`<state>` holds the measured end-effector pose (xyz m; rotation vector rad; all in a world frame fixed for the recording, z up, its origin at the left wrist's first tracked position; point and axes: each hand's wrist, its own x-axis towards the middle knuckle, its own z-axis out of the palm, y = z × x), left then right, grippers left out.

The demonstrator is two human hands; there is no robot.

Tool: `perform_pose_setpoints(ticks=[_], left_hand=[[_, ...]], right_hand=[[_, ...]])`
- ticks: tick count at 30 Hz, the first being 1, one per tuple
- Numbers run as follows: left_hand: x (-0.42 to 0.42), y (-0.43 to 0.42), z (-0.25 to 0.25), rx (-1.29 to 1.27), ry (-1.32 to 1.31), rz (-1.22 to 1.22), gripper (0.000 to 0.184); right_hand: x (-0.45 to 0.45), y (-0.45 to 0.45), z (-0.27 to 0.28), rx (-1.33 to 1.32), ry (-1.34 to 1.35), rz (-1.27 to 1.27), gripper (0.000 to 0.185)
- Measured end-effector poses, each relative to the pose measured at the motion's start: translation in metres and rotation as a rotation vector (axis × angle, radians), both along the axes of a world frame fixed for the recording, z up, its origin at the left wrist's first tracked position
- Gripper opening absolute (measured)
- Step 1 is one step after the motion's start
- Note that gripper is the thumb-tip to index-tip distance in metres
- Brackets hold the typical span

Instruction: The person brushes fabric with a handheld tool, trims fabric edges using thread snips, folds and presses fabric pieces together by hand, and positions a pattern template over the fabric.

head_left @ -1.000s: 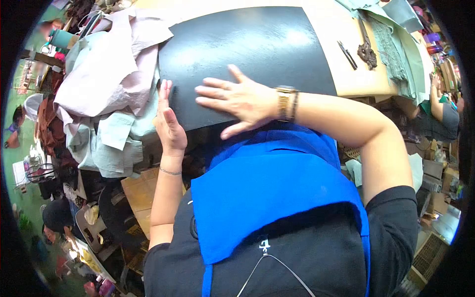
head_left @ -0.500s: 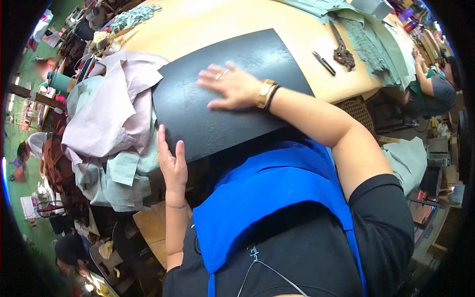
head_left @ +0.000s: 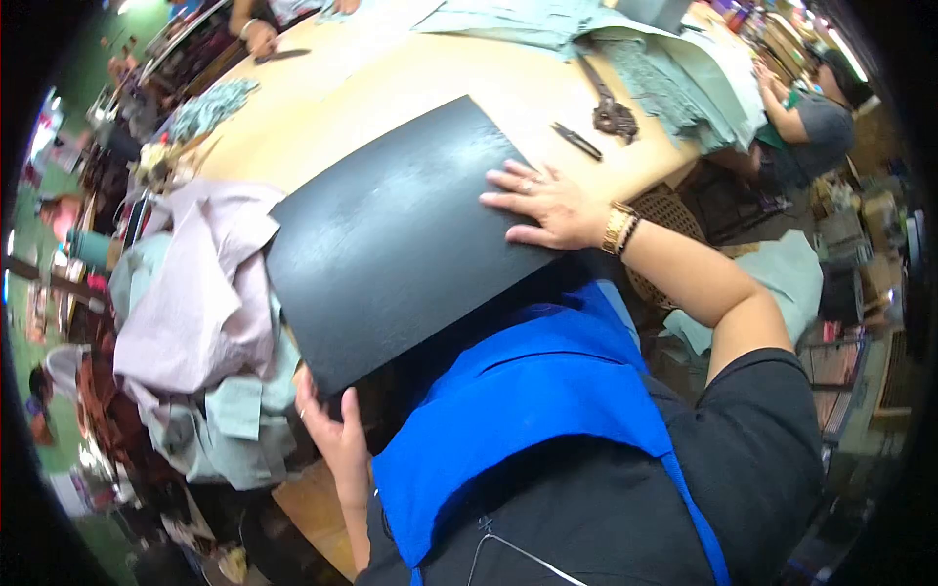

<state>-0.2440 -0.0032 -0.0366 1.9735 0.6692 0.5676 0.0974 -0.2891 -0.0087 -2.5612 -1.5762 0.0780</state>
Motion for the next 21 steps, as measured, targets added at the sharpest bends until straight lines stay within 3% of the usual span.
perform_pose_setpoints(ticks=[2, 3, 5, 7, 8, 9, 13, 15, 17, 19, 20, 21], left_hand=[[-0.008, -0.003, -0.005, -0.238, -0.072, 0.077, 0.053], [-0.015, 0.004, -0.019, -0.229, -0.046, 0.064, 0.047], [-0.017, 0.016, -0.019, -0.594, 0.140, 0.166, 0.042], [-0.006, 0.015, -0.012, -0.760, -0.018, 0.187, 0.040], [0.000, 0.014, -0.010, -0.842, -0.091, 0.194, 0.039], [0.002, 0.019, -0.014, -0.805, -0.107, 0.185, 0.039], [0.001, 0.037, -0.037, -0.717, -0.137, 0.164, 0.045], [0.000, 0.040, -0.034, -0.707, -0.124, 0.194, 0.048], [0.005, 0.032, 0.003, -0.737, -0.127, 0.119, 0.050], [0.007, 0.052, 0.023, -0.881, -0.047, 0.033, 0.055], [0.011, 0.062, 0.028, -0.954, 0.000, 0.070, 0.060], [0.016, 0.058, 0.025, -0.823, -0.009, 0.097, 0.057]], right_hand=[[0.009, -0.043, -0.026, 0.334, -0.152, -0.221, 0.046], [0.003, -0.059, -0.021, 0.292, -0.064, -0.333, 0.044], [-0.026, -0.080, -0.012, 0.217, 0.118, -0.544, 0.041], [-0.048, -0.082, -0.021, 0.361, 0.305, -0.608, 0.041], [-0.055, -0.079, -0.022, 0.433, 0.580, -0.655, 0.045], [-0.063, -0.071, -0.011, 0.491, 0.905, -0.748, 0.052], [-0.065, -0.053, -0.037, 0.887, 1.332, -0.774, 0.060], [-0.065, -0.053, -0.029, 0.934, 1.379, -0.784, 0.055], [-0.044, -0.062, -0.013, 0.887, 1.527, -0.707, 0.053], [-0.020, -0.059, 0.004, 0.878, 1.654, -0.710, 0.059], [-0.008, -0.055, 0.011, 0.875, 1.697, -0.716, 0.070], [-0.001, -0.047, 0.004, 0.870, 1.535, -0.665, 0.072]])
